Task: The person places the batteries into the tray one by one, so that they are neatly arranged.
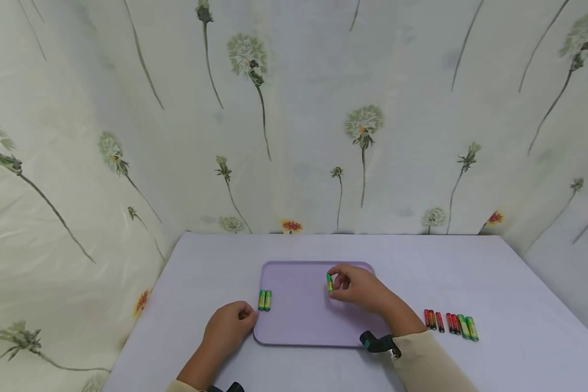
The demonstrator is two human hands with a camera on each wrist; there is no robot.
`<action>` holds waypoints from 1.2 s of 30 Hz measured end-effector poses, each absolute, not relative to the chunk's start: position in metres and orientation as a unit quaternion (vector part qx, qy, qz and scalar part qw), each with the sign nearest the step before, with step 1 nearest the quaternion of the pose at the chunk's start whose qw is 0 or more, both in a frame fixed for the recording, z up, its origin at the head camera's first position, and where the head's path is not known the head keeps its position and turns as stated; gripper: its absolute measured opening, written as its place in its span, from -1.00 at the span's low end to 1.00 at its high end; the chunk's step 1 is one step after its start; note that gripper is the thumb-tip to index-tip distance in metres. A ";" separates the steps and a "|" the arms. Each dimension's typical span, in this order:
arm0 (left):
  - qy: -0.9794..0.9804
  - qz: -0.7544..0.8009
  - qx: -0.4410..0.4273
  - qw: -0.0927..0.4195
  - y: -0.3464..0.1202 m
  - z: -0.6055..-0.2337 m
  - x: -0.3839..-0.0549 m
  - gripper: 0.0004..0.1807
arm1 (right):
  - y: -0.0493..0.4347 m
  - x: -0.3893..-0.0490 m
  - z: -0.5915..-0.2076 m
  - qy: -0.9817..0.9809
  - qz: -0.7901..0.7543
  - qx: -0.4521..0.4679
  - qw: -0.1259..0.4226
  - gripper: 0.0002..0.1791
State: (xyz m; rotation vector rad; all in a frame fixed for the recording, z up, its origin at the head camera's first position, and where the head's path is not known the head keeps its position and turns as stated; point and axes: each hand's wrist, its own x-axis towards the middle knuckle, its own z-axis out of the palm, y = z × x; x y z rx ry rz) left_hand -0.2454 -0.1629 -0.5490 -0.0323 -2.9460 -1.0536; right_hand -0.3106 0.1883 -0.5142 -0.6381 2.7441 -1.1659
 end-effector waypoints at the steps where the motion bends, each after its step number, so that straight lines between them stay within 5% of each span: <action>1: -0.942 -0.336 -0.012 0.005 -0.163 -0.550 -0.246 -0.77 | 0.185 -0.311 -0.515 0.900 -0.380 -0.206 0.049 -0.49; 36: -0.943 -0.333 -0.017 0.010 -0.165 -0.551 -0.247 -0.77 | 0.099 -0.319 -0.530 0.903 -0.333 -0.249 0.104 -0.51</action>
